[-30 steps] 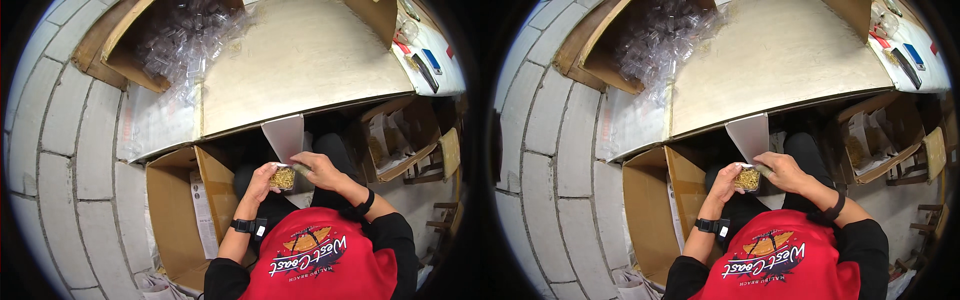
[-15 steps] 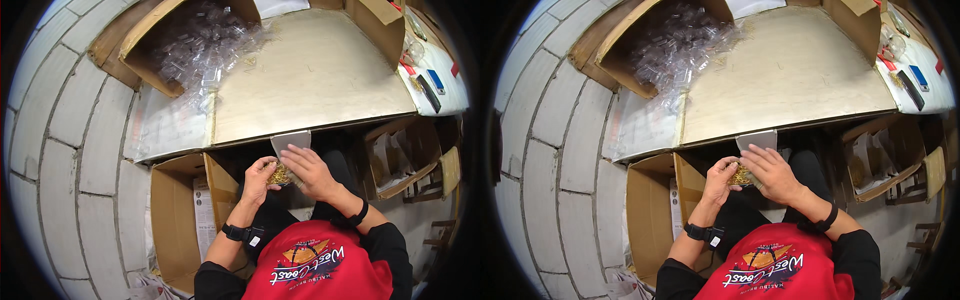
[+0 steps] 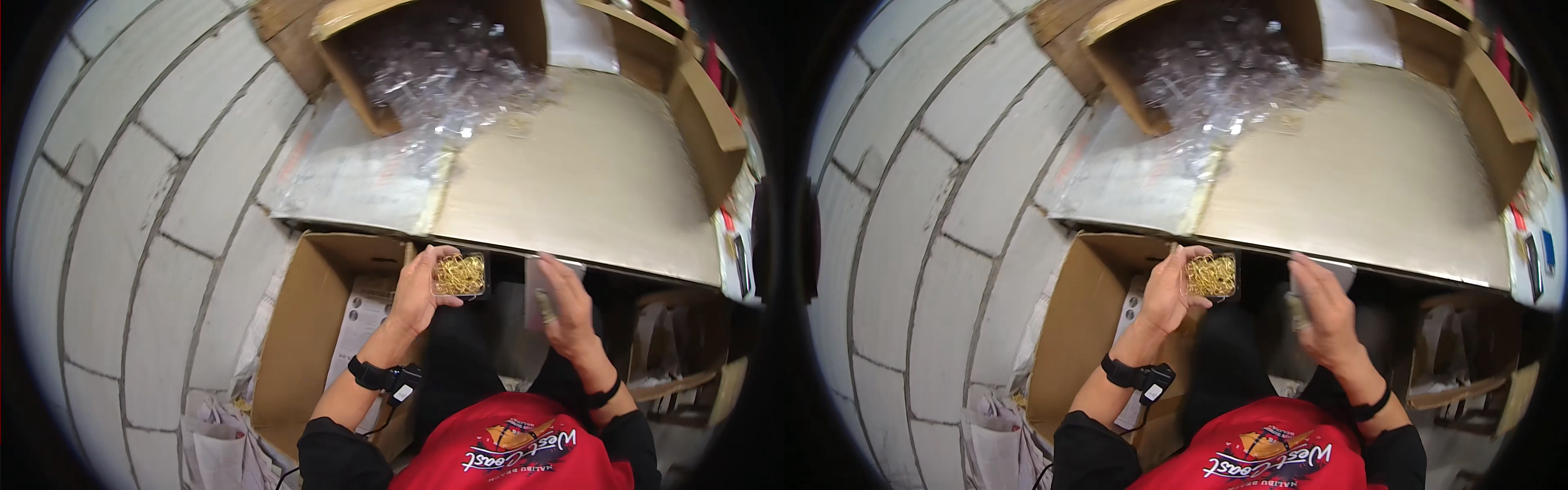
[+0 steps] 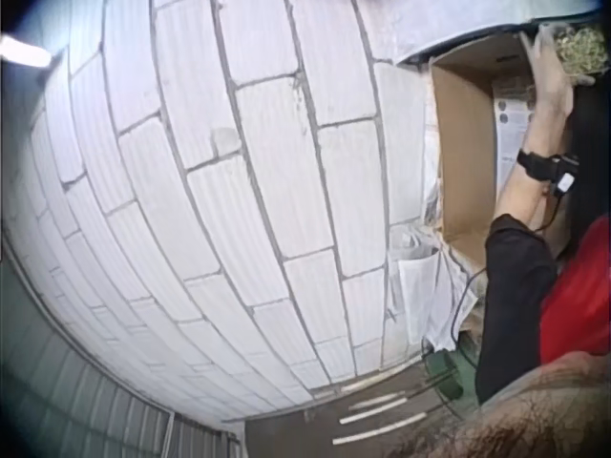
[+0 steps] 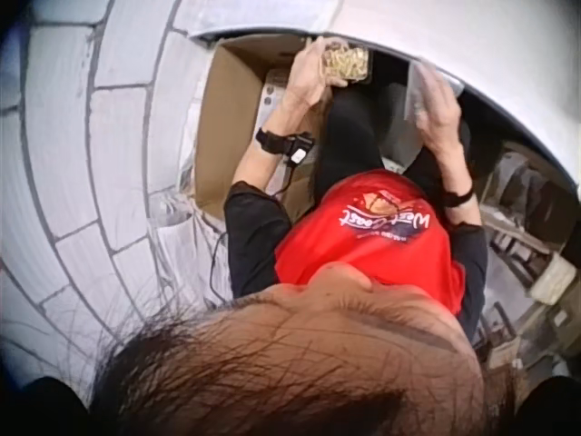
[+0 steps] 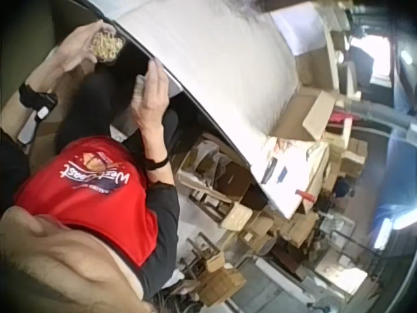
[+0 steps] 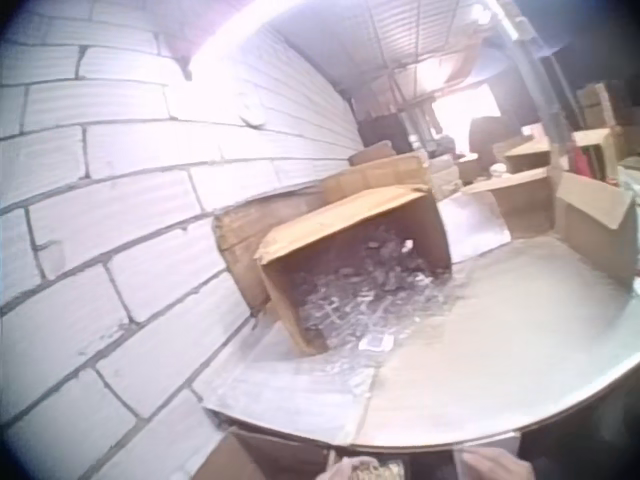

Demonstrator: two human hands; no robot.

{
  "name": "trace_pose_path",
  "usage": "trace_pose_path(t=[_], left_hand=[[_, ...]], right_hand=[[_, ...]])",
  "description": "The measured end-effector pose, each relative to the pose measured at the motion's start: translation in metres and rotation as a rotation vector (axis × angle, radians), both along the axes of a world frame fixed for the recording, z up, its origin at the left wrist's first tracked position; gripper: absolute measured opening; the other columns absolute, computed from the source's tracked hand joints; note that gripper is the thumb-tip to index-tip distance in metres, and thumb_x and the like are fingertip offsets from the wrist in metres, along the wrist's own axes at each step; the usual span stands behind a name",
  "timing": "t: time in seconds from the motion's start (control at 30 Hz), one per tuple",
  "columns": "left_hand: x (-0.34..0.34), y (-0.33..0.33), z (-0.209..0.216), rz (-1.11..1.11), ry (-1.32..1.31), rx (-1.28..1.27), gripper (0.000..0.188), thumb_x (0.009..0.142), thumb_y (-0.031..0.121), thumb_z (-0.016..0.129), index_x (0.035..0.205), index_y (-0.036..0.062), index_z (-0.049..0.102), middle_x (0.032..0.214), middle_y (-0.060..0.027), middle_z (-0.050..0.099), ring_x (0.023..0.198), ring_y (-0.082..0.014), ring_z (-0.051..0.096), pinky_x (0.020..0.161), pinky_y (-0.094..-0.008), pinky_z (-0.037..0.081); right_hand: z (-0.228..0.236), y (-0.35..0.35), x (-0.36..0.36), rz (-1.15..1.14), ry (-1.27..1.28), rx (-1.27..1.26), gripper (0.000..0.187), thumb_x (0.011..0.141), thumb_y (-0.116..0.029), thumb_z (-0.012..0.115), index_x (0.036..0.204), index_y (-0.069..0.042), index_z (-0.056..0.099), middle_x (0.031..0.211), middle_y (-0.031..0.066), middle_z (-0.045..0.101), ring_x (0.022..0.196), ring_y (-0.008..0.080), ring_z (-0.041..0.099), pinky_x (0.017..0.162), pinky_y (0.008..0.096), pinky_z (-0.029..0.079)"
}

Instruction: The person sits on the floor and repeatedly picks up small yellow metal springs from a table, placing them into small clear plastic containers. After filling several containers, the person places them into a cardboard box. Finally, the person handles a newspaper and a large bundle of springs.

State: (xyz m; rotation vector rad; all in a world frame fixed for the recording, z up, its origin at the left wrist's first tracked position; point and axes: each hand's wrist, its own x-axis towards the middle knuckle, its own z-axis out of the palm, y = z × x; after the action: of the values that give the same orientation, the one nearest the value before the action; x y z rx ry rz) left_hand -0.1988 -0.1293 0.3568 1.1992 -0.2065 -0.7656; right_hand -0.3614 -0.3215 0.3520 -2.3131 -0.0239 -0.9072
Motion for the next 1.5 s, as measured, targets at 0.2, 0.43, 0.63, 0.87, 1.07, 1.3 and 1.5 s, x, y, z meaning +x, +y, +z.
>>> trace_pose_path(t=[0.2, 0.43, 0.63, 0.87, 1.07, 1.3, 1.5], left_hand=[[0.055, 0.08, -0.015, 0.289, -0.082, -0.024, 0.038, 0.1, 0.034, 0.034, 0.11, 0.0038, 0.055, 0.1, -0.0077, 0.061, 0.082, -0.0171, 0.065, 0.055, -0.0306, 0.058], [0.04, 0.096, -0.032, 0.275, 0.037, 0.006, 0.036, 0.099, 0.029, 0.035, 0.117, 0.0021, 0.05, 0.106, -0.01, 0.06, 0.088, -0.0189, 0.064, 0.062, -0.0314, 0.058], [0.018, 0.071, -0.022, 0.156, 0.08, -0.041, 0.035, 0.1, 0.026, 0.033, 0.12, 0.0013, 0.047, 0.107, -0.012, 0.06, 0.09, -0.02, 0.065, 0.064, -0.0324, 0.058], [0.009, 0.078, -0.024, 0.133, 0.055, -0.036, 0.035, 0.1, 0.028, 0.033, 0.119, 0.0029, 0.048, 0.105, -0.0108, 0.06, 0.089, -0.017, 0.065, 0.063, -0.0318, 0.059], [0.014, 0.077, -0.032, 0.197, 0.054, -0.051, 0.036, 0.1, 0.03, 0.034, 0.119, 0.0017, 0.048, 0.107, -0.0118, 0.06, 0.089, -0.0184, 0.065, 0.062, -0.0318, 0.059], [0.093, 0.152, -0.086, 0.637, -0.069, 0.075, 0.034, 0.098, 0.029, 0.038, 0.113, 0.0028, 0.055, 0.101, -0.0102, 0.063, 0.09, -0.022, 0.064, 0.065, -0.0344, 0.057], [0.138, 0.222, -0.249, 0.823, 0.097, 0.342, 0.025, 0.092, 0.02, 0.052, 0.11, 0.0062, 0.062, 0.093, -0.0044, 0.065, 0.078, -0.0154, 0.062, 0.06, -0.029, 0.049]], right_hand=[[-0.035, -0.017, -0.02, -0.125, 0.183, 0.299, 0.044, 0.084, 0.006, 0.052, 0.127, -0.003, 0.05, 0.128, 0.0153, 0.051, 0.106, 0.0255, 0.058, 0.088, 0.0334, 0.047], [-0.002, 0.028, 0.056, 0.165, 0.133, -0.015, 0.046, 0.071, -0.003, 0.071, 0.115, -0.002, 0.056, 0.123, 0.0174, 0.054, 0.11, 0.0328, 0.055, 0.091, 0.0379, 0.046], [0.002, 0.086, 0.101, 0.34, 0.056, 0.016, 0.059, 0.067, -0.013, 0.078, 0.119, -0.001, 0.052, 0.13, 0.0179, 0.047, 0.119, 0.0373, 0.047, 0.095, 0.041, 0.043], [-0.019, 0.099, 0.104, 0.388, 0.281, 0.452, 0.066, 0.075, -0.005, 0.07, 0.133, -0.003, 0.04, 0.138, 0.0153, 0.04, 0.121, 0.0302, 0.047, 0.093, 0.036, 0.044], [-0.024, 0.097, 0.108, 0.368, 0.419, 0.72, 0.066, 0.079, -0.006, 0.068, 0.136, -0.006, 0.037, 0.136, 0.012, 0.041, 0.114, 0.0236, 0.052, 0.087, 0.0328, 0.046], [-0.029, 0.047, 0.074, 0.092, 0.286, 0.596, 0.052, 0.084, 0.004, 0.055, 0.134, -0.004, 0.042, 0.128, 0.0112, 0.05, 0.099, 0.0195, 0.061, 0.087, 0.0306, 0.048], [-0.038, -0.01, 0.023, -0.256, 0.353, 0.584, 0.043, 0.09, -0.006, 0.054, 0.132, -0.002, 0.045, 0.125, 0.0112, 0.055, 0.091, 0.0136, 0.06, 0.085, 0.0264, 0.044]])
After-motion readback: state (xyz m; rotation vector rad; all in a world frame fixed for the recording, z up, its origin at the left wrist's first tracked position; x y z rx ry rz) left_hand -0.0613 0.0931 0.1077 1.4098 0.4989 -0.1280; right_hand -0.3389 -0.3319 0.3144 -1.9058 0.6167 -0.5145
